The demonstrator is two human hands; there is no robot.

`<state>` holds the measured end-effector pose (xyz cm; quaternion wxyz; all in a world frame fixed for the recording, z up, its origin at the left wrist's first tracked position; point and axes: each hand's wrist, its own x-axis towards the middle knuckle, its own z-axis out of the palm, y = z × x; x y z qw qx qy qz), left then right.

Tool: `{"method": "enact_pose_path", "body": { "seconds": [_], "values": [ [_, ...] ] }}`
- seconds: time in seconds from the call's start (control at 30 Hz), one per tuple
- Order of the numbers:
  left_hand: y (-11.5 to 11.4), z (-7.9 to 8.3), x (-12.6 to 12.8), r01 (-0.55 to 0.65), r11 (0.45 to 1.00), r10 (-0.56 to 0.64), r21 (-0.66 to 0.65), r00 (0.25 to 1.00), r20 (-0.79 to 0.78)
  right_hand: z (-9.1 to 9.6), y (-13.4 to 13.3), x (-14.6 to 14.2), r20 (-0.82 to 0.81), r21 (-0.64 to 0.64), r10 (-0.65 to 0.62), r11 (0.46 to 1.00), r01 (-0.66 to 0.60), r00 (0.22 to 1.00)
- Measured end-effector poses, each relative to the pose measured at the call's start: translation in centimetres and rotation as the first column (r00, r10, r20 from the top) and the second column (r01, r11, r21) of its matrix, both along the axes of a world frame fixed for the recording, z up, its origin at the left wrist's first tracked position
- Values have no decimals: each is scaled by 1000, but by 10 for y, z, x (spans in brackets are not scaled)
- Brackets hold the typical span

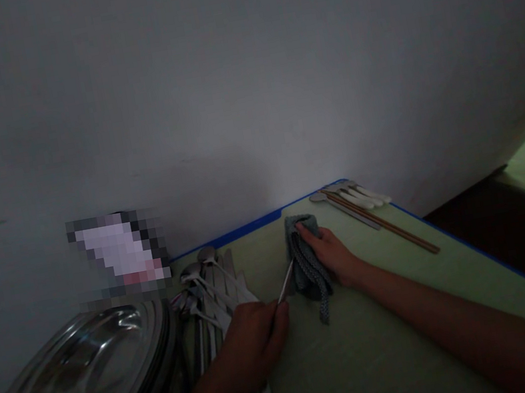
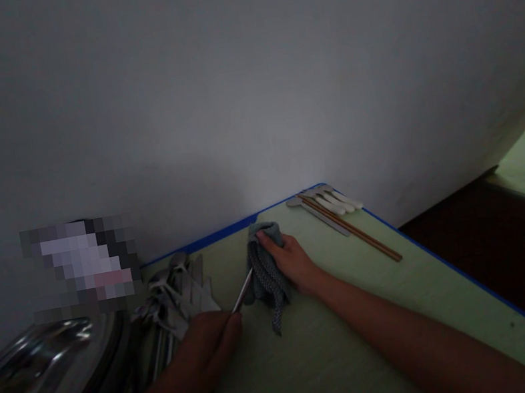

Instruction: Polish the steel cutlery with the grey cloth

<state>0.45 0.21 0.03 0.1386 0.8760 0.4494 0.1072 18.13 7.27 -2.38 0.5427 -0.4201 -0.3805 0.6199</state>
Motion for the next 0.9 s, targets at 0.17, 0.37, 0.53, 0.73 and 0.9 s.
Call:
{"method": "enact_pose_path", "body": {
  "seconds": [0.17, 0.37, 0.53, 0.73, 0.9],
  "values": [
    [1, -2, 0, -13, 999, 14, -31, 1000, 25, 1, 0, 1, -11, -22, 21, 1000, -21, 1000],
    [3, 1, 0, -71, 975, 110, -211, 977, 183, 10, -2, 2, -171, -29, 153, 987, -160, 973],
    [4, 6, -1, -130, 925, 257, -357, 906, 337, 11, -1, 7, -248, 37, 270, 962, -270, 930],
    [3, 5, -1, -108, 939, 221, -327, 918, 328, 8, 0, 6, -245, 26, 263, 964, -265, 933],
    [4, 6, 2, -98, 952, 181, -291, 944, 274, 11, 0, 1, -301, -74, 169, 977, -200, 939]
  ]
}}
